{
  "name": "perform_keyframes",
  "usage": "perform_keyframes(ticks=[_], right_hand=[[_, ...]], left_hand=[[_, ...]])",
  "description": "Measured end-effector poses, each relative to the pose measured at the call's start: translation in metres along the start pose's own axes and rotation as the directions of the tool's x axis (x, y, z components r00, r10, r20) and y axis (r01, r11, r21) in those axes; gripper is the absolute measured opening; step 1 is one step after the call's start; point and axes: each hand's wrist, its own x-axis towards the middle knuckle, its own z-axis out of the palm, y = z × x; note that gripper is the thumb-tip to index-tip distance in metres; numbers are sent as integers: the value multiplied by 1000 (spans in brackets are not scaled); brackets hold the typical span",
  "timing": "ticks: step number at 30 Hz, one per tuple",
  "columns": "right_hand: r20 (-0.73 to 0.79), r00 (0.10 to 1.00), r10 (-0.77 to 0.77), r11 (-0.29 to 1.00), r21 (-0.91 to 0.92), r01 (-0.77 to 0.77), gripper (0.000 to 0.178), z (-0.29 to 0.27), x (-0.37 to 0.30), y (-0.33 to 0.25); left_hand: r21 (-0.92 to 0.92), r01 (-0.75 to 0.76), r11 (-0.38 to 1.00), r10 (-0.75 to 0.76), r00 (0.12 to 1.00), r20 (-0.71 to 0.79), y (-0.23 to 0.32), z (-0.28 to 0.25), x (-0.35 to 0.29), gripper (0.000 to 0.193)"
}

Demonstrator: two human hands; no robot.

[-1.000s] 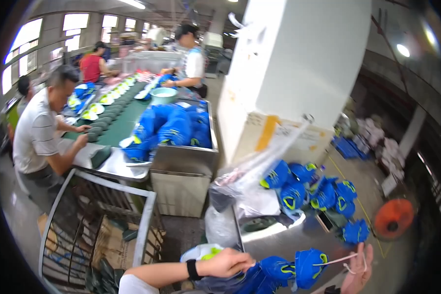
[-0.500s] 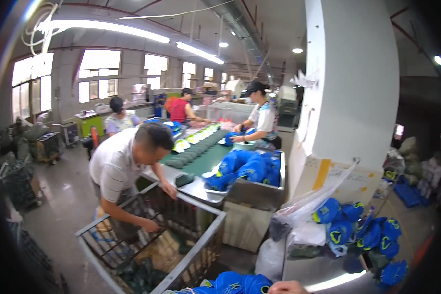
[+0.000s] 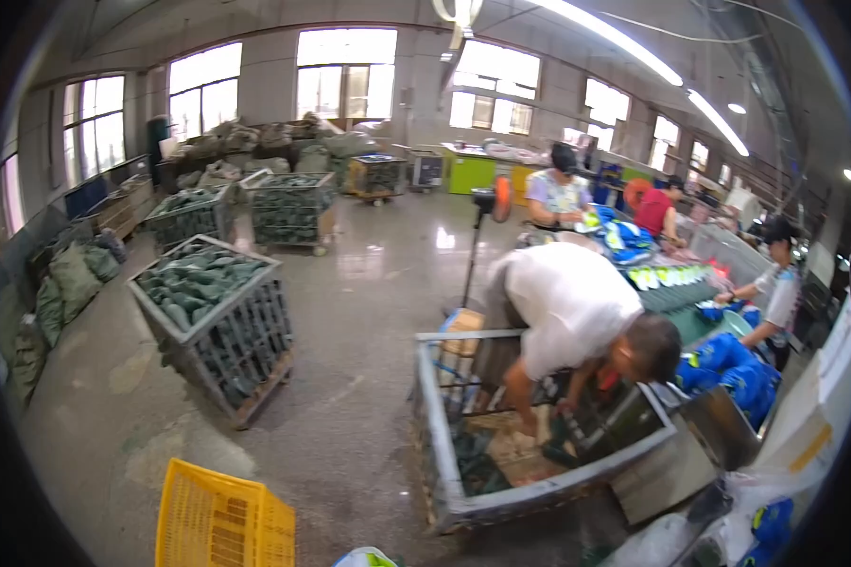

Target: Preparing blue shoe uppers by inserting white reinforcement components into the heel/collar area in a factory environment.

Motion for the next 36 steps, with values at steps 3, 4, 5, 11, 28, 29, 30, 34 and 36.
perform_keyframes(ticks=[3,4,5,11,28,29,30,34,36], right_hand=[[72,989,-129,897,435,85,21,-305,95,-53],[130,964,-230,782,615,103,22,-397,110,-86],[111,962,-250,793,594,138,22,-417,140,-108],[352,910,-219,954,-118,275,16,-505,285,-138],[278,959,-50,545,813,-207,21,-631,595,-25],[255,964,-79,488,853,-186,18,-632,617,-12],[259,963,-78,474,859,-193,18,-637,632,-7],[225,964,-143,323,931,-169,20,-673,702,7],[232,968,-96,84,971,-225,22,-687,739,26]], left_hand=[[112,2,994,8,997,-82,-5,-95,29,18],[87,9,996,0,994,-105,-5,-119,20,18],[102,-61,993,77,984,-163,-4,-142,11,17],[331,-369,869,482,782,-394,21,-269,15,13],[-146,-520,842,151,486,-861,154,-500,199,18],[-194,-552,811,143,508,-849,167,-506,216,22],[-186,-540,821,142,509,-849,179,-512,222,22],[-195,-369,909,2,470,-883,210,-531,249,23],[-86,-230,969,22,429,-903,219,-539,277,23]])
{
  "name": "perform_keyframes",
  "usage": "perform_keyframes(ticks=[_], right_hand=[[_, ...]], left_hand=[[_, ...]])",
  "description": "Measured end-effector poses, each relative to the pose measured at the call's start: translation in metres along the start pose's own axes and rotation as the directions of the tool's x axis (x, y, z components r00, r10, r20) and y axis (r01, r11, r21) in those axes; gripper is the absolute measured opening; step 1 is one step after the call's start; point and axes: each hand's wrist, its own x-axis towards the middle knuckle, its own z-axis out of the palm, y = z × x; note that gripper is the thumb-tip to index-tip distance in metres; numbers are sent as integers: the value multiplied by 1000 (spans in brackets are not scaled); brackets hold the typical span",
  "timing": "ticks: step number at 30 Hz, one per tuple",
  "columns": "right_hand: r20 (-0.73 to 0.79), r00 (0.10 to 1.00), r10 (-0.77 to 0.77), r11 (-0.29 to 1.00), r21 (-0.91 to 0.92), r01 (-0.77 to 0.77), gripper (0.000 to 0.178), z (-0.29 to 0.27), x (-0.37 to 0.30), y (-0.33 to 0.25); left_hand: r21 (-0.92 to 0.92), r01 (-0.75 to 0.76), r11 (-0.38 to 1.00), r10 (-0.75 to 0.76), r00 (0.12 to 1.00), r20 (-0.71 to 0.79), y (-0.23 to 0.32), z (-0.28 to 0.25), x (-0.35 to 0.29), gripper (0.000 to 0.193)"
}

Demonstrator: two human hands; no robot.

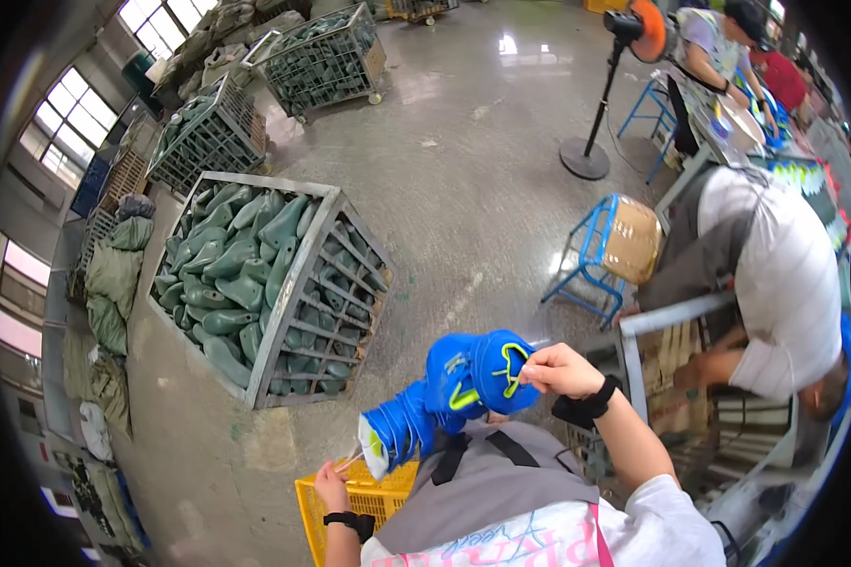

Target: Preparing blue shoe uppers by inserting white reinforcement components into the heel/collar area in a factory environment.

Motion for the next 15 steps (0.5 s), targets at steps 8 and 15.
perform_keyframes(ticks=[8,15], right_hand=[[-210,976,54,995,92,-35,20,-108,146,-54],[-531,845,65,907,-322,-272,21,-218,263,-151]], left_hand=[[664,-637,391,77,742,666,23,165,123,16],[381,-620,686,75,580,811,219,392,244,23]])
